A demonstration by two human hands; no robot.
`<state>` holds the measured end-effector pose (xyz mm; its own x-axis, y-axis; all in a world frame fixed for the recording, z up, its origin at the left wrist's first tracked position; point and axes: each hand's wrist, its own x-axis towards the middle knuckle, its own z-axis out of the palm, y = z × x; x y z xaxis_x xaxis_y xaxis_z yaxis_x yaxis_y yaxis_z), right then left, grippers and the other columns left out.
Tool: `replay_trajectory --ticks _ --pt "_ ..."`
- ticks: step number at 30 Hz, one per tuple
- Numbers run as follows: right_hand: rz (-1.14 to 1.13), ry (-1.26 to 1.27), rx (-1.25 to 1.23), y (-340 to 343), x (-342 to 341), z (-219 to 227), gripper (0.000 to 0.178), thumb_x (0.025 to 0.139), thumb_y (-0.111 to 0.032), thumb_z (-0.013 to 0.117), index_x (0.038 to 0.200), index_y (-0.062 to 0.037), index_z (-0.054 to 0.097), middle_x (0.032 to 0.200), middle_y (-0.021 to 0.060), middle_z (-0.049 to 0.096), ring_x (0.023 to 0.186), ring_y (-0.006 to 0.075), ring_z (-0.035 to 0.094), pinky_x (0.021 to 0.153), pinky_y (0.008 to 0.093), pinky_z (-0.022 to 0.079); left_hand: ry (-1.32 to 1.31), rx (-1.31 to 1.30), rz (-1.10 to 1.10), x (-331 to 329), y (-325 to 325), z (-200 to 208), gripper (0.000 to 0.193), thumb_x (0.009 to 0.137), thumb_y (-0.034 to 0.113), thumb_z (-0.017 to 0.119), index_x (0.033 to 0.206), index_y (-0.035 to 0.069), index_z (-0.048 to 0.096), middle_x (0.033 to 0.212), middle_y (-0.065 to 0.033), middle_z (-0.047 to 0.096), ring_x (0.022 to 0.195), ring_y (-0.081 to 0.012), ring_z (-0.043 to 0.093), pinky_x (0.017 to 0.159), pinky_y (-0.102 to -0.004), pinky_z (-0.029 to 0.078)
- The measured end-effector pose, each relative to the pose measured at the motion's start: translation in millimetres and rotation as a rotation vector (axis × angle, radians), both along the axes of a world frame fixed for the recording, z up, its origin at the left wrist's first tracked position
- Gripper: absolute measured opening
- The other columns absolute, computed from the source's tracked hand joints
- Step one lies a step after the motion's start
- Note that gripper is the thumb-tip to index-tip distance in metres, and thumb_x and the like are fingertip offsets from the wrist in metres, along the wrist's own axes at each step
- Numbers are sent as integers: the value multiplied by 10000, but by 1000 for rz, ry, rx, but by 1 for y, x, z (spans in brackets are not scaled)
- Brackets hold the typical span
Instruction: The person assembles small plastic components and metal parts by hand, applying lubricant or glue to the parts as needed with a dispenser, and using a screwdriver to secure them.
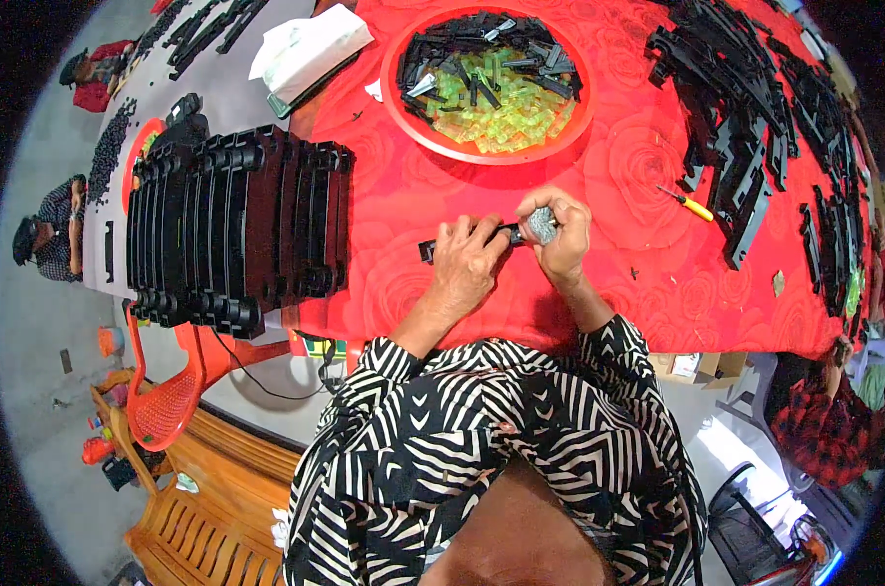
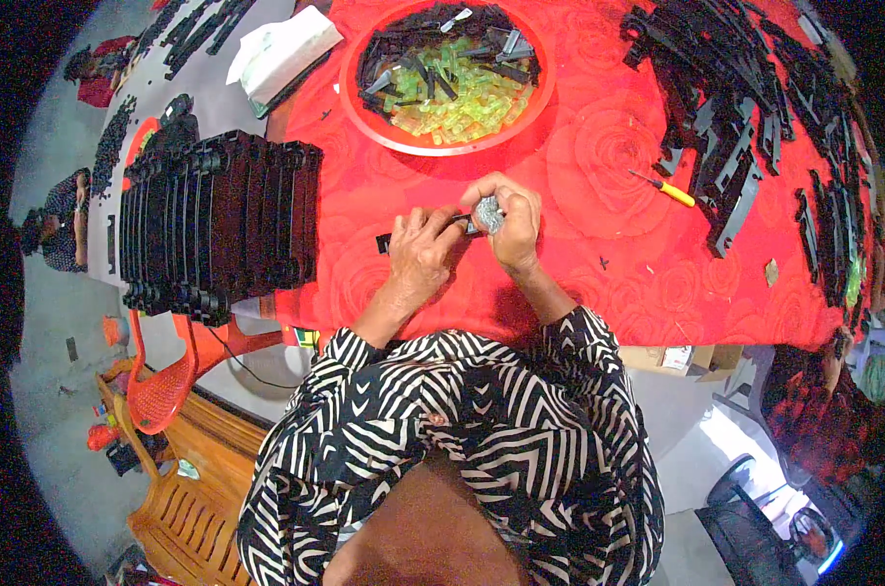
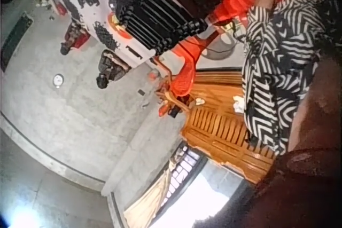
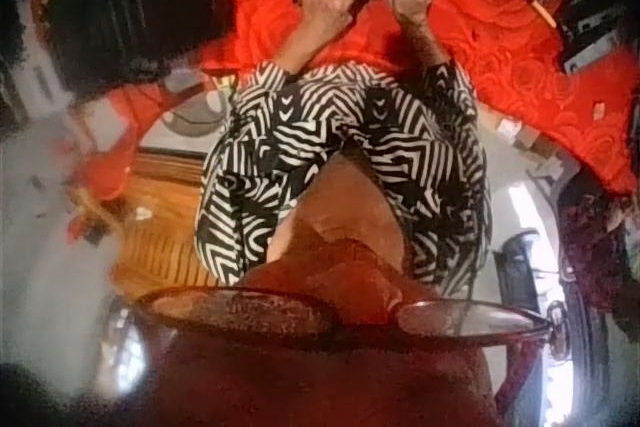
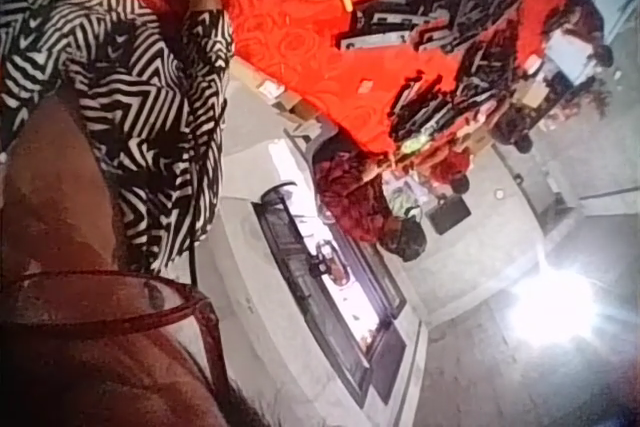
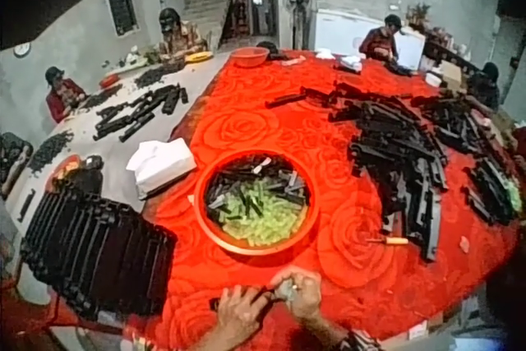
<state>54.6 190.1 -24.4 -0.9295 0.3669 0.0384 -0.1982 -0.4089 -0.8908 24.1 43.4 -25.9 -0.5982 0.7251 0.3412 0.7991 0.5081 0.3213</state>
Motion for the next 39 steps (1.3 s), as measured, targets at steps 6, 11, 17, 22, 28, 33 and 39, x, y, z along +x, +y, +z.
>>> replay_trajectory --ticks 6,11,17,22,28,33,39 --pt "-17 -37 150 -3 1 2 409 798 -280 349 692 50 567 526 68 488 416 113 403 398 254 307 -10 0 -3 0 0 2 235 691 121 622 923 85 616 1044 -49 566 862 -239 497 668 -396 362" --pt "-22 -15 251 -5 -2 10 392 766 -262 349 647 45 563 554 93 531 427 121 411 410 257 324 8 59 -6 -3 1 -2 210 700 144 654 898 80 624 968 -53 583 818 -243 512 630 -387 370" --pt "5 36 441 -10 -2 10 390 775 -256 328 611 29 539 610 113 568 434 129 418 420 263 332 -33 275 -64 -6 -5 -5 155 711 110 620 860 66 625 975 -64 591 779 -227 521 647 -350 380" --pt "-54 71 -123 6 1 -8 390 833 -287 310 686 -7 537 582 64 507 410 128 406 394 299 327 4 168 -51 -5 -4 -5 185 672 107 667 840 56 610 966 -58 598 807 -239 525 628 -359 391" --pt "-71 217 -329 28 19 13 450 861 -388 332 754 10 513 544 69 447 387 156 374 392 295 313 30 214 -33 -3 -4 -8 179 663 95 669 824 57 601 975 -53 598 806 -230 521 638 -357 386" --pt "-95 213 -296 7 5 4 423 848 -335 321 750 25 521 554 81 464 394 145 384 402 283 321 20 224 -46 -4 -3 -6 167 654 83 670 799 53 591 962 -52 599 772 -226 516 632 -354 376" --pt "-120 88 -4 3 5 -7 448 877 -338 323 751 43 521 543 64 447 397 124 362 409 270 320 15 182 -37 -3 -2 -6 169 646 79 675 786 50 584 949 -57 600 753 -223 514 624 -351 373"
